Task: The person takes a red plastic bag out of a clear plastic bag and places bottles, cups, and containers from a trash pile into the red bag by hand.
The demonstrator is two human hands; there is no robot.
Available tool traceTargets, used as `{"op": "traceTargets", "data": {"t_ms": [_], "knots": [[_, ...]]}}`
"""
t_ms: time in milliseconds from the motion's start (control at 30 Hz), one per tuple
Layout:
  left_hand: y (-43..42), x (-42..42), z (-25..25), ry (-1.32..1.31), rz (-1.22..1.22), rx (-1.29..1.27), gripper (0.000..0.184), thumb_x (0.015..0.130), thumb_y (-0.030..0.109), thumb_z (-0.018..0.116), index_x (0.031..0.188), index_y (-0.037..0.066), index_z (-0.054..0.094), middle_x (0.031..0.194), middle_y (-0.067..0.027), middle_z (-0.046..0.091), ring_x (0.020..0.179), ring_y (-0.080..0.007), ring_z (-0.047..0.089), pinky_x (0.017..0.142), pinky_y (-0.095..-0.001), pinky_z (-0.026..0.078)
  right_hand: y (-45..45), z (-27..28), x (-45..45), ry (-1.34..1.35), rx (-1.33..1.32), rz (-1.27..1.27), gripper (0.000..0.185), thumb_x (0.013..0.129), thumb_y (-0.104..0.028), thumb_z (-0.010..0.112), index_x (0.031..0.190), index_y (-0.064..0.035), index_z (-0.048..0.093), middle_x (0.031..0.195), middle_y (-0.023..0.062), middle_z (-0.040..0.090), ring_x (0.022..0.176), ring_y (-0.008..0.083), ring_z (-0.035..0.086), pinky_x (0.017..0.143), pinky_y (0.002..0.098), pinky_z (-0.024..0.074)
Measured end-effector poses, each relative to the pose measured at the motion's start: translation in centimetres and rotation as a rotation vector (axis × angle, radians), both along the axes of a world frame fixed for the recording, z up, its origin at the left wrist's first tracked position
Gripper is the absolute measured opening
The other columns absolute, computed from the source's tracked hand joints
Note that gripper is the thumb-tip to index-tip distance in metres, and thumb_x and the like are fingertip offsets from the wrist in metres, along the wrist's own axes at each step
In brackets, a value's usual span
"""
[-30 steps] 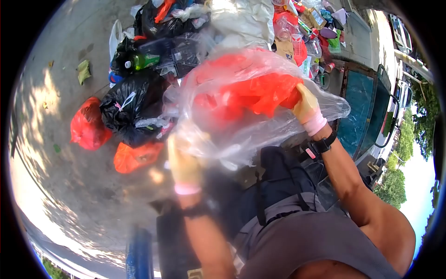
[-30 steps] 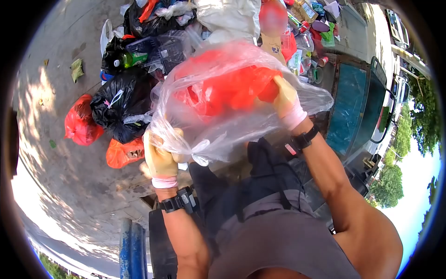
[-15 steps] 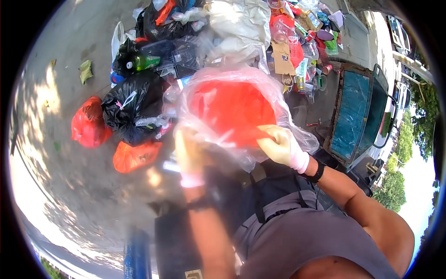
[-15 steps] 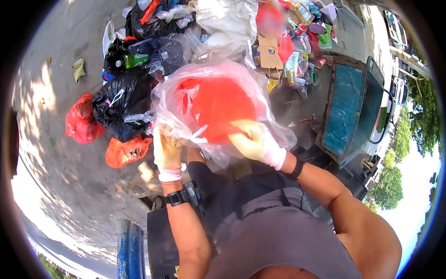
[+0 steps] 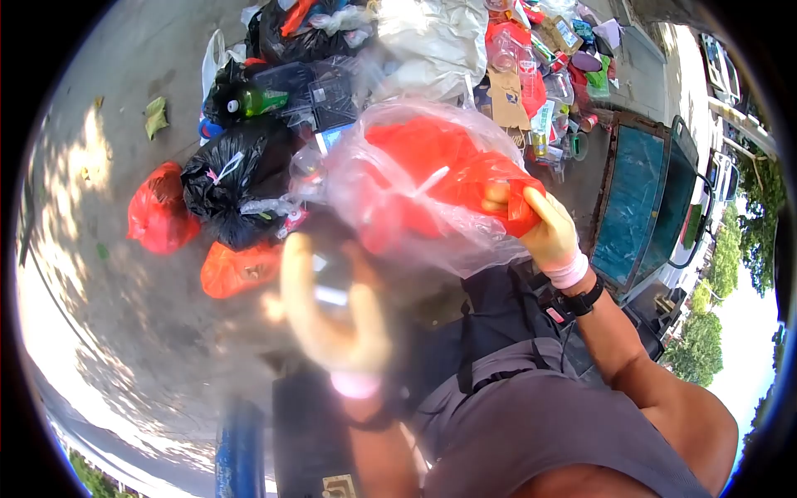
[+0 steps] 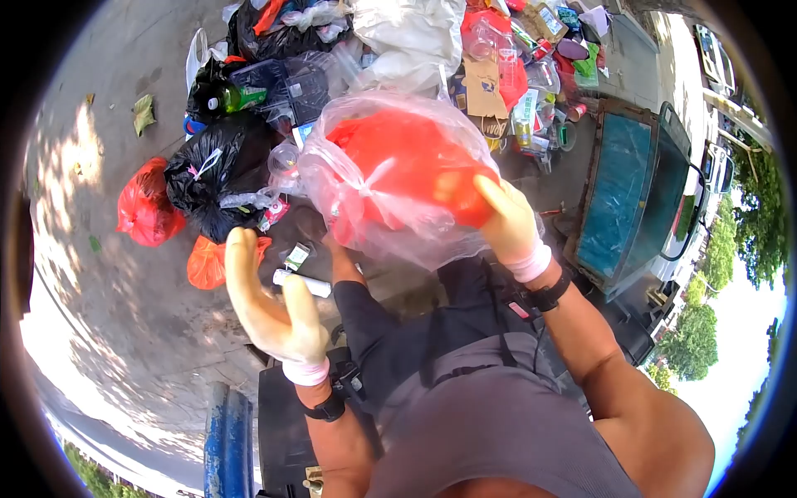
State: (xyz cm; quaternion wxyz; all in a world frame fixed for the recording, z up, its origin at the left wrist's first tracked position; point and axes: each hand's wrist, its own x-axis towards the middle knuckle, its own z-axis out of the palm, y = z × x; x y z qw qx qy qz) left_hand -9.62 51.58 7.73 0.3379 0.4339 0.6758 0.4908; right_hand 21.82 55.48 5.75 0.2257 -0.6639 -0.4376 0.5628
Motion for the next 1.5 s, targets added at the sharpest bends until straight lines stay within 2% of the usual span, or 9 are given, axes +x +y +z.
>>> {"op": "traceTargets", "data": {"t_ms": [100, 300, 500, 633, 700, 833, 1033, 1267, 1500], "knots": [[1.8, 3.7, -1.6, 0.093, -0.555, -0.005, 0.071, 0.084, 0.006, 0.082, 0.149, -0.003, 0.057, 0.155, -0.0256, 0.057, 0.142, -0.0441, 0.056, 0.119, -0.0511, 0.043, -0.6, 1.3, -1.2, 0.120, -0.162, -0.073, 0.041, 0.115, -0.018, 0.044, 0.126, 0.0105, 0.071, 0.122, 0.0174, 0.078, 0.110, 0.0227, 0.073, 0.102, 0.0335, 0.0533], [-0.1, 5.4, -8.8, 0.275, -0.627, -0.147, 0.057, 0.081, 0.016, 0.084, 0.136, 0.006, 0.069, 0.145, -0.0210, 0.066, 0.131, -0.0417, 0.063, 0.113, -0.0525, 0.048, -0.6, 3.7, -3.6, -0.185, 0.637, 0.546, 0.016, 0.081, 0.001, 0.078, 0.097, 0.0003, 0.075, 0.112, 0.0203, 0.076, 0.106, 0.0416, 0.074, 0.094, 0.0488, 0.0589], [-1.4, 3.8, -8.6, -0.171, -0.442, -0.111, 0.018, 0.085, 0.007, 0.078, 0.103, 0.002, 0.077, 0.124, -0.0164, 0.077, 0.121, -0.0377, 0.071, 0.108, -0.0449, 0.054, -1.6, 4.2, -4.1, -0.035, 0.337, 1.016, 0.036, 0.081, -0.010, 0.084, 0.113, 0.0014, 0.075, 0.135, 0.0234, 0.069, 0.132, 0.0414, 0.063, 0.113, 0.0577, 0.0487], [-3.6, 2.4, -7.9, -0.501, -0.230, -0.267, 0.017, 0.086, 0.007, 0.078, 0.101, -0.001, 0.076, 0.116, -0.0135, 0.079, 0.116, -0.0336, 0.072, 0.109, -0.0443, 0.054, -1.2, 3.7, -1.4, 0.441, -0.322, 0.595, 0.068, 0.099, -0.015, 0.074, 0.160, 0.0014, 0.047, 0.161, 0.0196, 0.054, 0.141, 0.0327, 0.061, 0.113, 0.0468, 0.0524], [-4.9, 1.6, -8.7, -0.519, -0.248, -0.223, 0.015, 0.094, 0.014, 0.075, 0.100, -0.001, 0.074, 0.115, -0.0132, 0.079, 0.117, -0.0335, 0.072, 0.110, -0.0468, 0.052, 0.4, 1.8, 0.2, 0.856, -0.620, -0.220, 0.058, 0.107, -0.022, 0.066, 0.158, 0.0020, 0.050, 0.159, 0.0175, 0.057, 0.141, 0.0276, 0.061, 0.113, 0.0408, 0.0524], [-5.5, 0.3, -8.9, -0.458, -0.335, -0.180, 0.024, 0.103, 0.023, 0.069, 0.099, 0.000, 0.073, 0.118, -0.0155, 0.079, 0.121, -0.0364, 0.071, 0.113, -0.0503, 0.051, 3.2, -6.9, 1.7, -0.214, -0.370, 0.083, 0.073, 0.103, -0.046, 0.074, 0.153, 0.0037, 0.054, 0.145, 0.0147, 0.067, 0.128, 0.0230, 0.068, 0.105, 0.0349, 0.0555], [-5.8, -0.7, -8.2, -0.527, -0.314, -0.261, 0.026, 0.103, 0.023, 0.068, 0.103, -0.003, 0.072, 0.123, -0.0192, 0.077, 0.124, -0.0388, 0.070, 0.113, -0.0512, 0.051, 4.1, -18.7, 0.0, -0.197, -0.673, -0.050, 0.069, 0.098, -0.039, 0.081, 0.147, 0.0054, 0.061, 0.139, 0.0150, 0.072, 0.121, 0.0217, 0.070, 0.098, 0.0359, 0.0573], [-6.2, -2.5, -9.6, -0.354, -0.392, -0.413, 0.025, 0.100, 0.015, 0.069, 0.118, -0.003, 0.071, 0.133, -0.0191, 0.073, 0.121, -0.0336, 0.071, 0.109, -0.0430, 0.054, 4.1, -12.8, 0.8, -0.050, -0.245, -0.246, 0.026, 0.106, -0.023, 0.072, 0.114, 0.0006, 0.076, 0.093, 0.0009, 0.077, 0.074, 0.0080, 0.069, 0.067, 0.0274, 0.0571], [-4.1, 0.0, -14.5, 0.080, -0.544, -0.491, 0.054, 0.091, 0.009, 0.071, 0.143, -0.002, 0.064, 0.137, -0.0246, 0.069, 0.131, -0.0376, 0.066, 0.114, -0.0409, 0.051, 2.9, -5.0, 5.1, -0.636, 0.079, -0.057, 0.030, 0.104, -0.024, 0.067, 0.125, -0.0047, 0.075, 0.095, 0.0213, 0.076, 0.082, 0.0199, 0.074, 0.079, 0.0363, 0.0577]]}}
